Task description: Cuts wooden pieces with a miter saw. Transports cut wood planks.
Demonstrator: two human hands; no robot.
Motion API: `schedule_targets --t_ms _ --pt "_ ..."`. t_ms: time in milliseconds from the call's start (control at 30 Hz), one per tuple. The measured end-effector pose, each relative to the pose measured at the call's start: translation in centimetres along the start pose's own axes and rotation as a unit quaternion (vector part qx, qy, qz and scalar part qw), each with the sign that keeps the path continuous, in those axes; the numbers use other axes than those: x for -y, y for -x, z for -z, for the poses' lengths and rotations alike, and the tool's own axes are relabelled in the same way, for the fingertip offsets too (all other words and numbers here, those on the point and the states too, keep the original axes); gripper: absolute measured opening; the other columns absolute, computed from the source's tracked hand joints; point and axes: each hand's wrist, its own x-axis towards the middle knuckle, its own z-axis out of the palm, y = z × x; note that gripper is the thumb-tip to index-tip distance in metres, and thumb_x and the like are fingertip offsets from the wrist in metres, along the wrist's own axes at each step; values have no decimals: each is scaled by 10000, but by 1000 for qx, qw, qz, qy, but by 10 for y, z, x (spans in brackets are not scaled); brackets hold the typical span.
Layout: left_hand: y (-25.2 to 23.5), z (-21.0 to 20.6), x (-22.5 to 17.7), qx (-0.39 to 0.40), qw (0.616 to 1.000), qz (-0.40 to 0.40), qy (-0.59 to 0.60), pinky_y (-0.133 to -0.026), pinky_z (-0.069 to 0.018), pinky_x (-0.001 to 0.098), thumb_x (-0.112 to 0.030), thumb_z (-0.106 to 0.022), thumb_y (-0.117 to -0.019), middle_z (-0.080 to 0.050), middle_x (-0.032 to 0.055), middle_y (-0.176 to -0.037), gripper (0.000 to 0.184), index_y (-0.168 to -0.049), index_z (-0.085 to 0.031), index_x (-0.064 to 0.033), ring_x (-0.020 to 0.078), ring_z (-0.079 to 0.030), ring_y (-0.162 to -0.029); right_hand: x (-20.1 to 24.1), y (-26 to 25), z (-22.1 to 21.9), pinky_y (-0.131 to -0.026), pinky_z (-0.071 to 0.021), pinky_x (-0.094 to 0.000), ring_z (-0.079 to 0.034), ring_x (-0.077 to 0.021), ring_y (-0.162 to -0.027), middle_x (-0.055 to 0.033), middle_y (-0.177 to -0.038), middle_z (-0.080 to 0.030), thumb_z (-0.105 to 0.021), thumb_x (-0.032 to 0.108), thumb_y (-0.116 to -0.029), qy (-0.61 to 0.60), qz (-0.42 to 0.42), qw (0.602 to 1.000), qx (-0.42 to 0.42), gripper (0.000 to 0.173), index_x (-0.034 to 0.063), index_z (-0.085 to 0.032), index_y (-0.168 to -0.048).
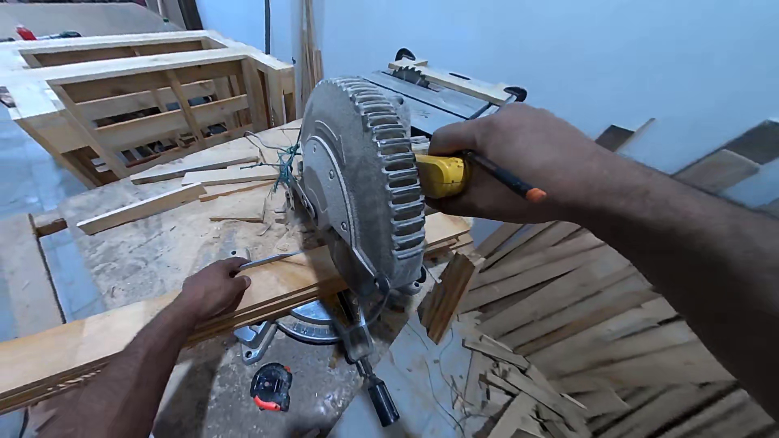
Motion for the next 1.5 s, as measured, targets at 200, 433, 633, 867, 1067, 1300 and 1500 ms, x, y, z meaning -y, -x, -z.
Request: schedule_targets --t_ms 200,433,633,867,1067,1300,1500 --pt "14 -18 -20 -133 986 42 -92 -799 -520 626 -573 -478 -985 -744 84 -990 454 -1144 -722 -225 319 -705 -937 -4 0 1 -547 -489 -474 -647 -163 -698 54 -750 -634 -734 431 -801 -21 21 1000 -5 216 296 -673 -957" --pt "17 -22 -22 -153 984 41 -84 -745 -520 662 -577 -458 -981 -732 119 -924 474 -1117 -719 -205 361 -704 -888 0 6 -2 -553 -462 -509 -646 -230 -741 -3 -782 -633 -704 432 -823 -35 17 998 -40 246 254 -679 -993" --pt "12 -25 -15 -171 981 32 -81 -736 -510 679 -618 -447 -969 -721 131 -903 501 -1093 -715 -213 372 -698 -879 -2 6 -24 -542 -458 -375 -590 -79 -659 66 -734 -585 -699 432 -775 -120 53 984 -119 232 243 -651 -900" --pt "11 -24 -16 -171 981 33 -83 -743 -507 699 -625 -452 -977 -725 142 -921 503 -1111 -716 -218 389 -701 -896 4 15 -39 -548 -466 -303 -580 -13 -656 87 -753 -593 -703 418 -808 -171 22 980 -95 216 266 -660 -954" --pt "11 -24 -16 -174 981 29 -86 -737 -512 685 -631 -445 -981 -720 137 -908 517 -1086 -714 -203 382 -699 -888 1 23 -46 -557 -432 -505 -624 -218 -725 -18 -768 -615 -653 562 -804 -47 35 986 -156 377 206 -677 -927" --pt "10 -24 -15 -180 979 29 -87 -724 -513 677 -634 -441 -967 -723 120 -894 508 -1084 -718 -224 369 -701 -877 20 52 -61 -476 -376 -531 -623 -329 -635 -53 -688 -598 -700 399 -746 -11 -14 988 -153 254 228 -657 -928" --pt "10 -25 -15 -184 978 31 -91 -708 -508 672 -632 -432 -957 -714 116 -868 503 -1042 -714 -223 369 -696 -862 25 66 -85 -446 -378 -502 -602 -302 -578 -40 -661 -572 -689 407 -764 -9 2 983 -184 261 200 -633 -914"
